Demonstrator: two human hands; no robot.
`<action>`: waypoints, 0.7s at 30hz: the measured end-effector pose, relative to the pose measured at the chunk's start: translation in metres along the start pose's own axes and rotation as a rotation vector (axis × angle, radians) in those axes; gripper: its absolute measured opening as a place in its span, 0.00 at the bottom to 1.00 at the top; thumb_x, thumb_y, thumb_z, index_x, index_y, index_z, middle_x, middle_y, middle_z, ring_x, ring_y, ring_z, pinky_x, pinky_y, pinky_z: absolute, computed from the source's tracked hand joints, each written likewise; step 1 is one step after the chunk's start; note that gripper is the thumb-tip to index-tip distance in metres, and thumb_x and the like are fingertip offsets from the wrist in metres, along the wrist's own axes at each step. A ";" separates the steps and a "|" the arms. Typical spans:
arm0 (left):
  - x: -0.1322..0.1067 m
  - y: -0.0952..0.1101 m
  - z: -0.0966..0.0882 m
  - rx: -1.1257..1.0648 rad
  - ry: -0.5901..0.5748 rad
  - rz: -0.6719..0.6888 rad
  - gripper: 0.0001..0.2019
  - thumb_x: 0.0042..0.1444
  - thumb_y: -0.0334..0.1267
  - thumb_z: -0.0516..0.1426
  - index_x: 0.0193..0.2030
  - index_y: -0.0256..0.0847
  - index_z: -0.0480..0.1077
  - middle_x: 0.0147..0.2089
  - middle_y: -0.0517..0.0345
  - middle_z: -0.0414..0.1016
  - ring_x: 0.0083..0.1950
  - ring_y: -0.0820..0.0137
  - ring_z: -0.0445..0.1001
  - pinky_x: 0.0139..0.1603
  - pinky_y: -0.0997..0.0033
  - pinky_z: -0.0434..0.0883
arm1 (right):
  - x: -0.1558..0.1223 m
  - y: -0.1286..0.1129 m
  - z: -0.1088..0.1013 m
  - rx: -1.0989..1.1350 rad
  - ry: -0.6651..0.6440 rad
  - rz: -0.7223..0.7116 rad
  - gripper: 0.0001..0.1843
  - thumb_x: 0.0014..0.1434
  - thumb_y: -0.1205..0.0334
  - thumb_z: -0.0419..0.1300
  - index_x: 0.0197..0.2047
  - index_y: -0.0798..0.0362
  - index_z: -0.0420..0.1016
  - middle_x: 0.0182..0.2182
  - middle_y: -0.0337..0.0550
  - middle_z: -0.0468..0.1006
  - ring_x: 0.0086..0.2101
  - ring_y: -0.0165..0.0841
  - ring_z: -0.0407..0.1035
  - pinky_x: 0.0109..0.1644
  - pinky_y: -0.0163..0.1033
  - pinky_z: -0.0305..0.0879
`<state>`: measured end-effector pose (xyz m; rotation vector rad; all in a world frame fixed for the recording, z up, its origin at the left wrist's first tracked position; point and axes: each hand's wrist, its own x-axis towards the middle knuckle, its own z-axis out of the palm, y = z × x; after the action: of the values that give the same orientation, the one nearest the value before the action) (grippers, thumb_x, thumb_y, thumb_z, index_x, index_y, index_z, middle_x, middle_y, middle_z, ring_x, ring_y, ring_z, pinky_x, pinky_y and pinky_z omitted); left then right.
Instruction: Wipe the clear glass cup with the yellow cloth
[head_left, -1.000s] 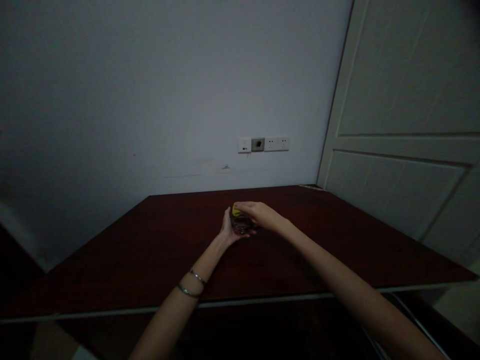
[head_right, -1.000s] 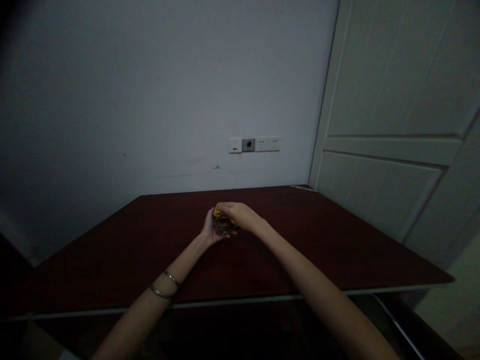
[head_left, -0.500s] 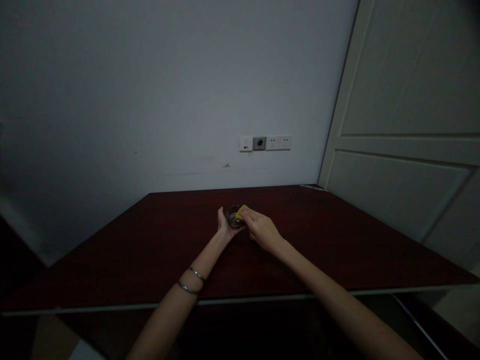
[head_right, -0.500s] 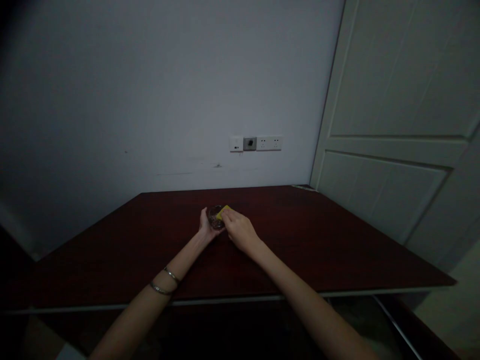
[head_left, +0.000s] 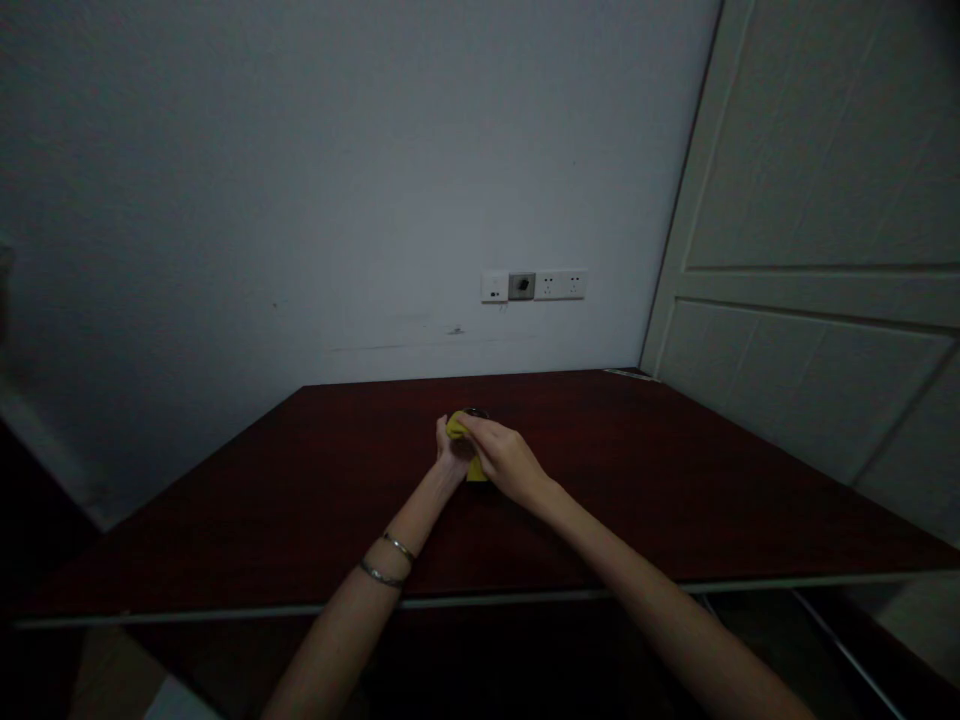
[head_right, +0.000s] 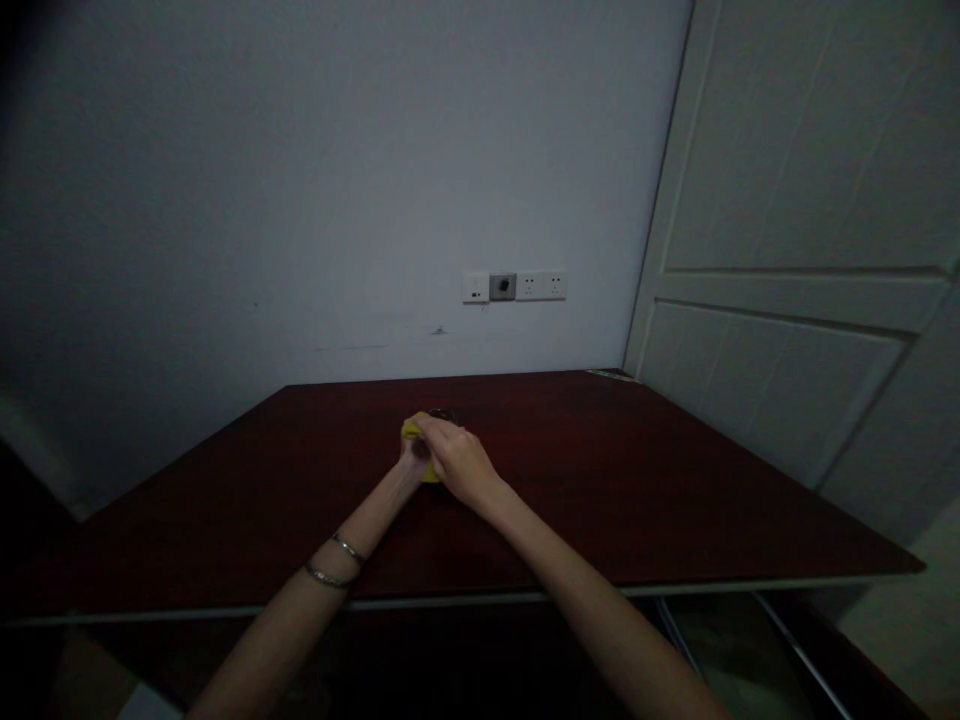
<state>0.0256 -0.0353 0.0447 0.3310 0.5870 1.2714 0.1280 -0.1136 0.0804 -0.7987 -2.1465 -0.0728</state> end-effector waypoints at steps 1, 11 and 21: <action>0.001 0.001 0.002 -0.004 0.009 0.007 0.22 0.54 0.51 0.39 0.31 0.38 0.67 0.22 0.53 0.69 0.25 0.66 0.70 0.28 0.68 0.69 | 0.002 0.005 -0.005 0.009 0.043 0.014 0.25 0.55 0.74 0.46 0.56 0.53 0.58 0.52 0.48 0.67 0.51 0.33 0.62 0.54 0.43 0.61; 0.004 0.011 -0.005 0.157 -0.081 -0.132 0.34 0.52 0.58 0.36 0.42 0.29 0.67 0.35 0.36 0.72 0.36 0.53 0.73 0.26 0.62 0.69 | 0.004 0.072 -0.015 0.398 0.675 0.525 0.20 0.55 0.54 0.50 0.45 0.59 0.71 0.42 0.50 0.75 0.42 0.38 0.70 0.48 0.44 0.64; 0.000 0.007 0.004 0.038 -0.046 0.096 0.22 0.51 0.54 0.47 0.38 0.34 0.67 0.36 0.46 0.73 0.37 0.60 0.74 0.37 0.57 0.71 | 0.004 0.090 0.038 0.888 0.699 0.821 0.22 0.45 0.52 0.58 0.38 0.61 0.74 0.35 0.48 0.78 0.32 0.35 0.72 0.35 0.38 0.68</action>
<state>0.0224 -0.0328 0.0519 0.4231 0.5624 1.3424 0.1517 -0.0279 0.0389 -0.8533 -0.9084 0.8366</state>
